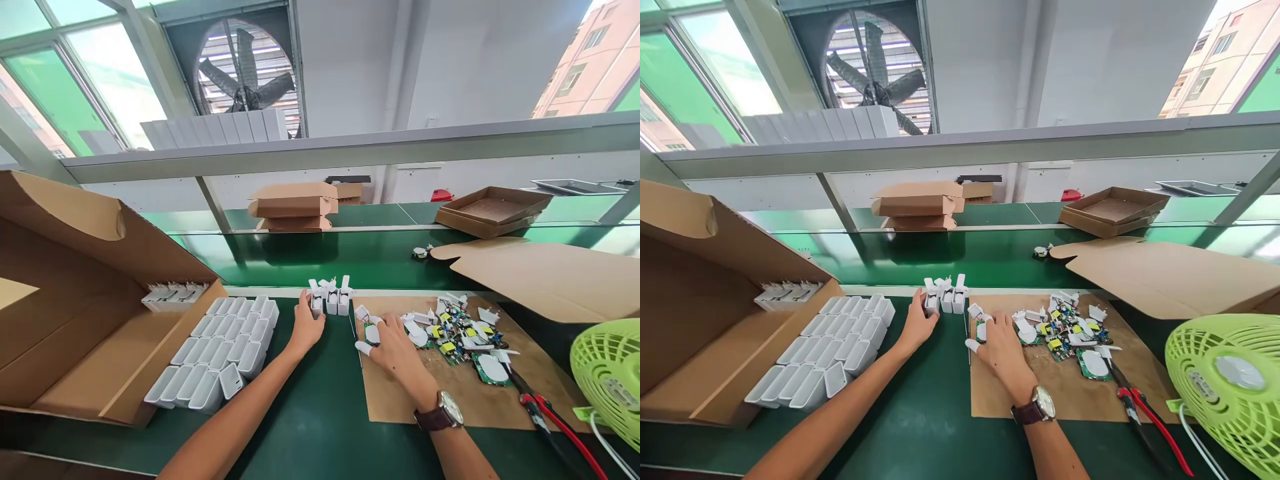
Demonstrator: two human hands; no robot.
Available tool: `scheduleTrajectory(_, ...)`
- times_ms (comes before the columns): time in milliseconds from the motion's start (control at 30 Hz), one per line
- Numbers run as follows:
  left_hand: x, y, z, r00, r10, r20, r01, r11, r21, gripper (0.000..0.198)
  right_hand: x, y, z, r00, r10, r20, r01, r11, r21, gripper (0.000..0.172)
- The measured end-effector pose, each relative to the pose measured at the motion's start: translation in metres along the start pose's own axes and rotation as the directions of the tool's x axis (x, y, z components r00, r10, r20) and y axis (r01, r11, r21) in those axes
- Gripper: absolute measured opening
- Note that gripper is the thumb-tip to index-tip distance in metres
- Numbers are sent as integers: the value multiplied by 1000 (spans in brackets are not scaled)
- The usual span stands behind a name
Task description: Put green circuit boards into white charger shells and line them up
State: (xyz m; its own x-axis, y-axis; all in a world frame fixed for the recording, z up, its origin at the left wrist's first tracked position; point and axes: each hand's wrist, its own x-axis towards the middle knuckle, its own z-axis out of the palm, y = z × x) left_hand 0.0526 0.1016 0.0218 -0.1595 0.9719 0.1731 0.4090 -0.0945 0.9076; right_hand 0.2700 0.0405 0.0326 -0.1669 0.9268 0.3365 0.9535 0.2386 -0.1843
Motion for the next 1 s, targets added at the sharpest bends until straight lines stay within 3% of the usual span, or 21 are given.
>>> scheduleTrajectory(100, -12, 1, 3, 998, -18, 58, 18, 1000, -3, 84, 0, 0, 2, 1000, 18, 7, -18, 1000, 4, 10)
scheduleTrajectory(200, -39, 8, -14, 995, 51, 89, -54, 998, 26, 79, 3, -1, 1, 999, 45, 6, -46, 998, 33, 12)
scheduleTrajectory(300, -65, 16, -56, 961, 246, 127, -265, 950, 167, 65, 5, -1, -5, 998, 67, 2, -67, 995, 72, 12)
scheduleTrajectory(433, -85, 16, -131, 848, 506, 158, -521, 743, 419, 39, 5, 6, -15, 990, 119, -71, -102, 973, 209, 15)
scheduleTrajectory(533, -96, -1, -178, 814, 556, 172, -534, 598, 597, 17, 6, 6, -12, 986, 133, -101, -72, 883, 464, 14)
scheduleTrajectory(633, -111, -25, -204, 827, 529, 190, -491, 518, 700, 22, 4, -12, 4, 998, -9, 67, -43, 692, 721, 19)
scheduleTrajectory(700, -122, -35, -211, 836, 510, 204, -481, 502, 719, 17, -1, -30, 17, 978, -121, 171, -72, 574, 815, 32)
scheduleTrajectory(767, -131, -36, -212, 831, 504, 233, -504, 508, 699, 8, -6, -46, 28, 964, -179, 196, -64, 561, 825, 35)
scheduleTrajectory(833, -138, -28, -210, 814, 514, 270, -551, 536, 640, 10, -9, -56, 32, 968, -197, 158, 14, 664, 747, 32)
scheduleTrajectory(933, -141, -6, -201, 777, 520, 356, -628, 592, 505, 8, -11, -62, 24, 971, -231, 65, 173, 863, 475, 31)
scheduleTrajectory(1000, -135, 5, -189, 745, 525, 412, -667, 617, 419, 8, -11, -65, 15, 958, -276, 84, 240, 923, 301, 30)
